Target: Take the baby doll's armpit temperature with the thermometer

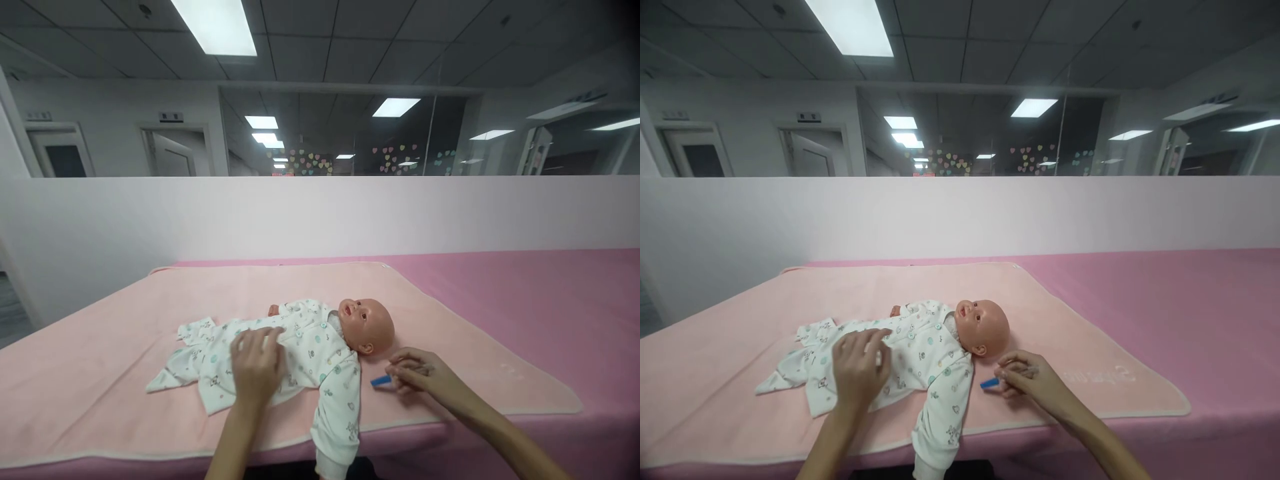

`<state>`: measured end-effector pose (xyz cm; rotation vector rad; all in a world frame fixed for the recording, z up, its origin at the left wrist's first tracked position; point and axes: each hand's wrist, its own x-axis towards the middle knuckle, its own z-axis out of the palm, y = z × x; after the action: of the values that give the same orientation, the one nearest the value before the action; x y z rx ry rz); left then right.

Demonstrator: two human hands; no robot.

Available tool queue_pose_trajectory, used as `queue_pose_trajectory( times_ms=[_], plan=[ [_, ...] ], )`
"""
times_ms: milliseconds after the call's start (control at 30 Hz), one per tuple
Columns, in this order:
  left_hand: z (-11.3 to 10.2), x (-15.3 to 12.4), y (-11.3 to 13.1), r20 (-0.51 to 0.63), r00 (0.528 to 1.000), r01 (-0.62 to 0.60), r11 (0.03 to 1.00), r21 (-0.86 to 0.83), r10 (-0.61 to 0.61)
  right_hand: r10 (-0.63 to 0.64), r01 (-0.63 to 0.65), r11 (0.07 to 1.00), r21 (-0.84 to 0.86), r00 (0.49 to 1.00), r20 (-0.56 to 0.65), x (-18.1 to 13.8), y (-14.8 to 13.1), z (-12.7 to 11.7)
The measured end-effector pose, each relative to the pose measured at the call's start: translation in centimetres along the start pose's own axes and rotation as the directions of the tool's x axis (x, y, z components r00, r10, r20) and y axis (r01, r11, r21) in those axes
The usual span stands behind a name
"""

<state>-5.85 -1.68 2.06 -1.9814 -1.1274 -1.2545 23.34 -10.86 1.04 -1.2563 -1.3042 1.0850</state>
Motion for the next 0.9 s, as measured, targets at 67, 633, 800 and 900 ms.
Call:
queue_pose_trajectory(
  times_ms=[67, 633, 800, 900],
  plan=[
    [0.8, 1.8, 2.3, 0.096, 0.979, -0.173, 0.982, -0.07, 0.179, 0.038, -0.033, 0.995, 0.097, 0.998, -0.052, 1.2, 1.9, -0.3],
    [6.4, 1.1, 4.6, 0.186, 0.971, -0.091, 0.955, -0.281, 0.148, 0.13, -0.092, 0.99, 0.107, 0.888, -0.44, 2.9, 5.4, -1.4],
    [6.6, 0.9, 4.8, 0.085, 0.987, -0.104, 0.949, -0.297, 0.135, 0.09, -0.084, 0.996, 0.035, 0.851, -0.518, 3.2, 5.8, -0.6],
    [6.6, 0.9, 4.8, 0.052, 0.991, -0.101, 0.95, -0.295, 0.121, 0.066, -0.113, 0.992, -0.055, 0.838, -0.542, 3.2, 5.8, -0.4]
  ],
)
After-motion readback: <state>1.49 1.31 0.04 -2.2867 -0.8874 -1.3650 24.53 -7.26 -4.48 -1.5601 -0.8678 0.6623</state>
